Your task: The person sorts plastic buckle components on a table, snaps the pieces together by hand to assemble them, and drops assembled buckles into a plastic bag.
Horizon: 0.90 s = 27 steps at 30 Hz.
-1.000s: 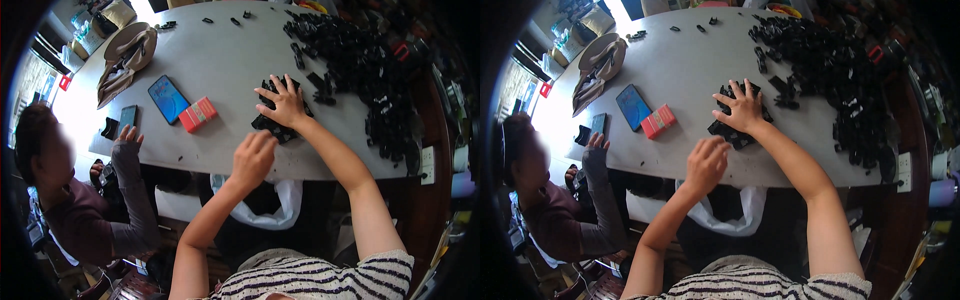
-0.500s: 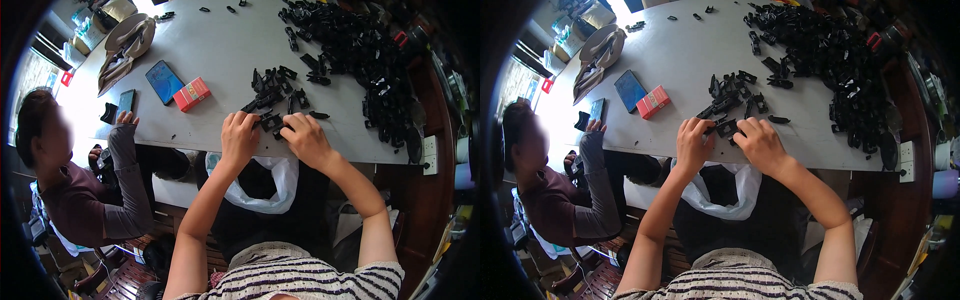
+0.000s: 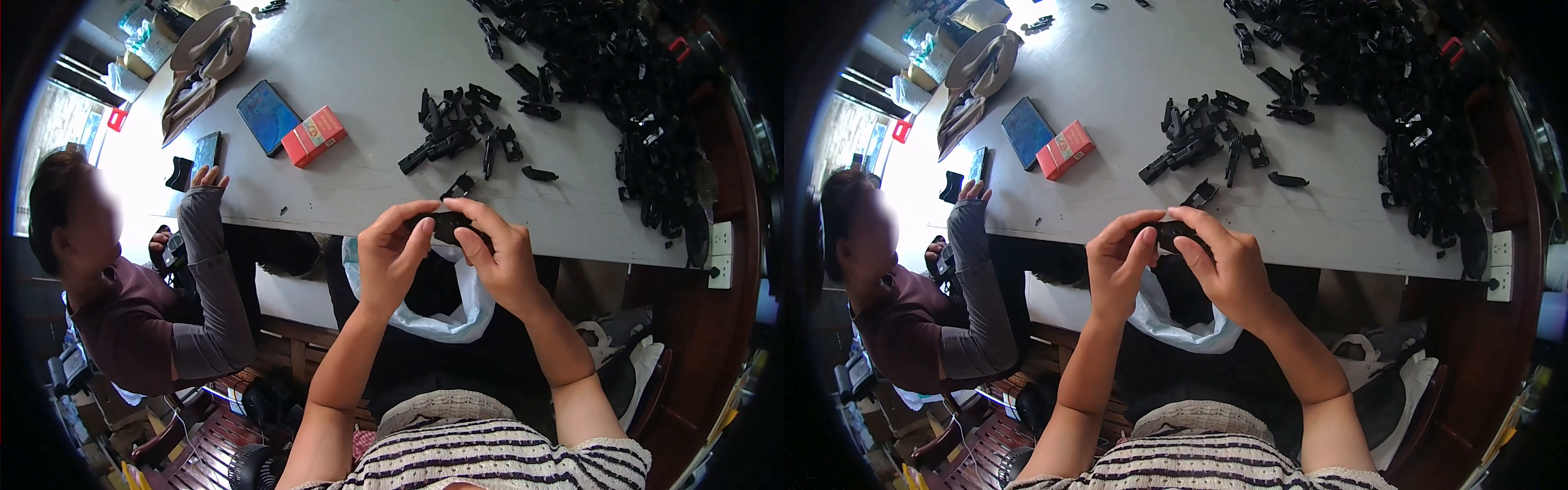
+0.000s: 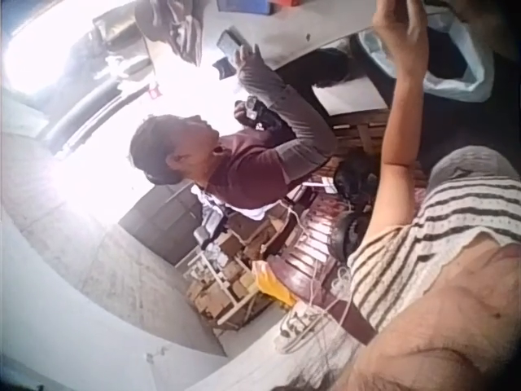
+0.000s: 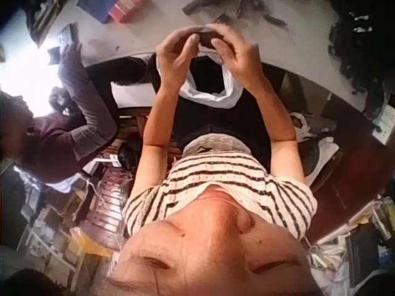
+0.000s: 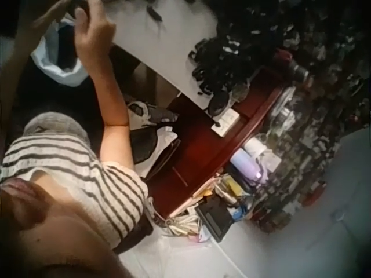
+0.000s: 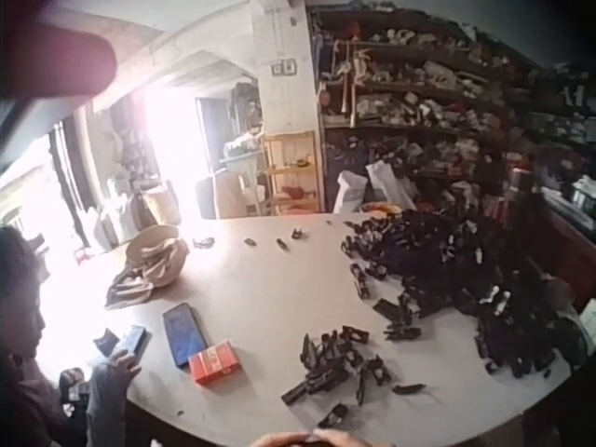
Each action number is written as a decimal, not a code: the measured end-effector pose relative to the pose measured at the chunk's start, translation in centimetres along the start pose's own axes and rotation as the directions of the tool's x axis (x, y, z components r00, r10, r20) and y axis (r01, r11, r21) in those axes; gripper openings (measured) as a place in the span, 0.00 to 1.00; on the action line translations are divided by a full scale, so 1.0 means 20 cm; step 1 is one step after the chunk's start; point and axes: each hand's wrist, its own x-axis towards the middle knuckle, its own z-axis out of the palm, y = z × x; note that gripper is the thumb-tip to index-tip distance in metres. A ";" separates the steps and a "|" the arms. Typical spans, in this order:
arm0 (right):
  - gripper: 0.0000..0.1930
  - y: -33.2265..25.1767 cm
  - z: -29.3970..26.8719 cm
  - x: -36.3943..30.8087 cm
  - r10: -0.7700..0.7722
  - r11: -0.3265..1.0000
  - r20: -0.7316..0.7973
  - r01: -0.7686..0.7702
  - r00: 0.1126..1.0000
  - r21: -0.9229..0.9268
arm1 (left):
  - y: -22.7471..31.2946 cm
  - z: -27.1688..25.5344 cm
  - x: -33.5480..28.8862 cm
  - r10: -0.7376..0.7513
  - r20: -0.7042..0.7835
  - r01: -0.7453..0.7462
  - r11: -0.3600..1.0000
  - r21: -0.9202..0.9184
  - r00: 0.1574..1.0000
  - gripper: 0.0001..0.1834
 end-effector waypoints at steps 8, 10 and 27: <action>0.14 -0.08 -0.09 -0.05 0.220 0.975 0.145 -0.213 0.965 -0.062 | 0.02 0.02 -0.09 0.126 0.016 -0.126 0.992 -0.001 0.992 0.19; 0.14 0.04 -0.07 -0.12 0.242 0.933 0.204 -0.285 0.949 0.218 | -0.01 0.00 -0.13 0.070 0.091 -0.066 0.997 -0.039 0.993 0.19; 0.16 0.13 -0.05 0.15 -0.270 0.850 0.076 0.275 0.960 -0.450 | -0.02 0.03 0.40 0.400 0.169 -0.345 0.426 0.836 0.901 0.10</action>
